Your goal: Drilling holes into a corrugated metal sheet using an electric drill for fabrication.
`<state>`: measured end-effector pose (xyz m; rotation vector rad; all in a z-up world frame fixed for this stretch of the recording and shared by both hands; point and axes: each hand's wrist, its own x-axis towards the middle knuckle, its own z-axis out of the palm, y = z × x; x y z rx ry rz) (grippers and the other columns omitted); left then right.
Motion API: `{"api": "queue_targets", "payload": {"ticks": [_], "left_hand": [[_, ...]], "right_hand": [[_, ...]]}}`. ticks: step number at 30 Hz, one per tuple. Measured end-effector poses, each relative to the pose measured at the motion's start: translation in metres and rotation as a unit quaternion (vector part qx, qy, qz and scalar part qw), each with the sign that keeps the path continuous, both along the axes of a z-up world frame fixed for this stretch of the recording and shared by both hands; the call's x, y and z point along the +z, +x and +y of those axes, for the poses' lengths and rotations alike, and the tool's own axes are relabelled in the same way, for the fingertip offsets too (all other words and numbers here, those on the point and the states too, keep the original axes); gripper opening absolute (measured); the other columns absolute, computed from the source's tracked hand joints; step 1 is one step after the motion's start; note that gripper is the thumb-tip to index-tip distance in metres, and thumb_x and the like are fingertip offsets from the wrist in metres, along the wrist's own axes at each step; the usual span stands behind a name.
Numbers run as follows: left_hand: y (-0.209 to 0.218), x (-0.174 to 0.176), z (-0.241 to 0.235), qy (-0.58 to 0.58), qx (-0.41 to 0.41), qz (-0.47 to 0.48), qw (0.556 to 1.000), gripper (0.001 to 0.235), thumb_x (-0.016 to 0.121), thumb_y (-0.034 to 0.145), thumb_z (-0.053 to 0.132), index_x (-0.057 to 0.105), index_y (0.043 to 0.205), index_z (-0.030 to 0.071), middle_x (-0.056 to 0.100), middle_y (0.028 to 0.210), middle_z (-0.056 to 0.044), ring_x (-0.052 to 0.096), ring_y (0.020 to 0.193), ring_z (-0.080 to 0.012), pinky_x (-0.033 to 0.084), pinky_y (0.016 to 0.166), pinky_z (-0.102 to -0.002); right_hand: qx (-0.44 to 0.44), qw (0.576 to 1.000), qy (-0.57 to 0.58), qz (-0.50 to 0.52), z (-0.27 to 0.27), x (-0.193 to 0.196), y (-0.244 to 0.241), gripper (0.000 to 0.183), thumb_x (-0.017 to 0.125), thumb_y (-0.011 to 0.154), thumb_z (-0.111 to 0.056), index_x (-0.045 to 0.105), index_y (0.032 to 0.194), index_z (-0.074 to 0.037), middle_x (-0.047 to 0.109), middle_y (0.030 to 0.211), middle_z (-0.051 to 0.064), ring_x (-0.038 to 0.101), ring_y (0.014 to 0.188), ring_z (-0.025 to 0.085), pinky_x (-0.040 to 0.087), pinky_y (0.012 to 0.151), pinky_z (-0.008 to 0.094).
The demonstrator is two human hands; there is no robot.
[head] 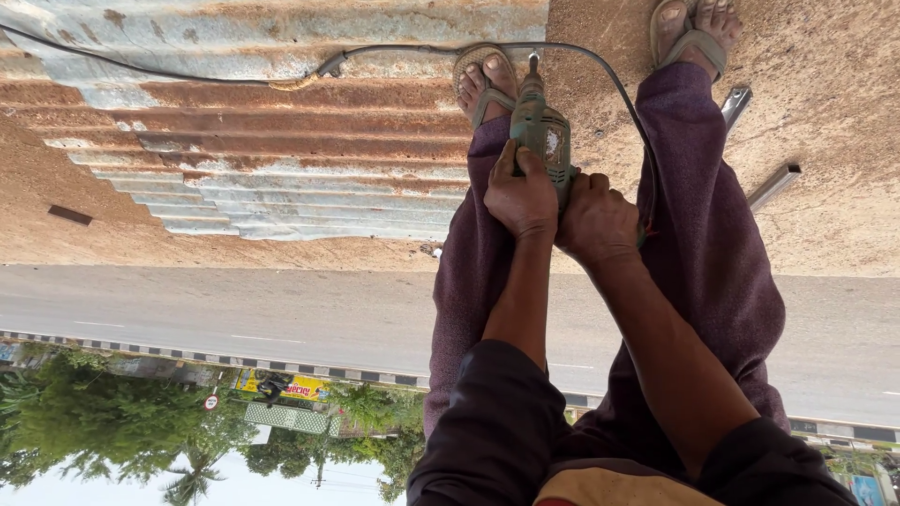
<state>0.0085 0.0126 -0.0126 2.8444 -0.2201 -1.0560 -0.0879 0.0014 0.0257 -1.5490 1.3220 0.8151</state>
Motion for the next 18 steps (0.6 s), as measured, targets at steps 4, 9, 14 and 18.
{"api": "queue_targets", "payload": {"ticks": [4,9,14,18], "left_hand": [[-0.001,0.004,-0.001,0.001,0.001,-0.002,1.000,0.040,0.062,0.094,0.026,0.075,0.121,0.000,0.074,0.118,-0.023,0.074,0.106,-0.0354,0.061,0.091,-0.043],[0.001,0.001,0.001,-0.002,0.032,0.024,0.999,0.041,0.060,0.094,0.027,0.073,0.122,0.000,0.074,0.118,-0.021,0.075,0.105,-0.0325,0.063,0.088,-0.040],[0.003,0.004,-0.003,-0.004,0.031,0.023,0.999,0.041,0.059,0.095,0.027,0.072,0.123,0.000,0.074,0.118,-0.021,0.076,0.103,-0.0325,0.063,0.088,-0.040],[0.004,0.004,-0.007,0.000,0.025,0.022,0.999,0.041,0.060,0.094,0.026,0.074,0.122,0.000,0.074,0.119,-0.021,0.075,0.105,-0.0334,0.062,0.089,-0.041]], "right_hand": [[0.022,1.000,0.021,0.007,-0.007,0.004,0.003,0.058,0.073,0.088,-0.052,0.062,0.100,0.004,0.064,0.088,0.021,0.073,0.069,0.032,0.061,0.054,0.046],[0.048,0.999,0.012,0.007,-0.001,-0.001,0.000,0.059,0.073,0.088,-0.053,0.063,0.098,0.004,0.064,0.084,0.019,0.073,0.066,0.029,0.060,0.051,0.044],[0.053,0.999,0.007,0.001,-0.002,0.001,0.000,0.060,0.073,0.090,-0.055,0.063,0.094,0.004,0.063,0.079,0.019,0.072,0.063,0.028,0.059,0.048,0.043],[0.038,0.999,0.009,-0.001,0.000,-0.002,0.000,0.057,0.071,0.092,-0.052,0.063,0.094,0.004,0.063,0.078,0.019,0.072,0.065,0.029,0.060,0.051,0.044]]}}
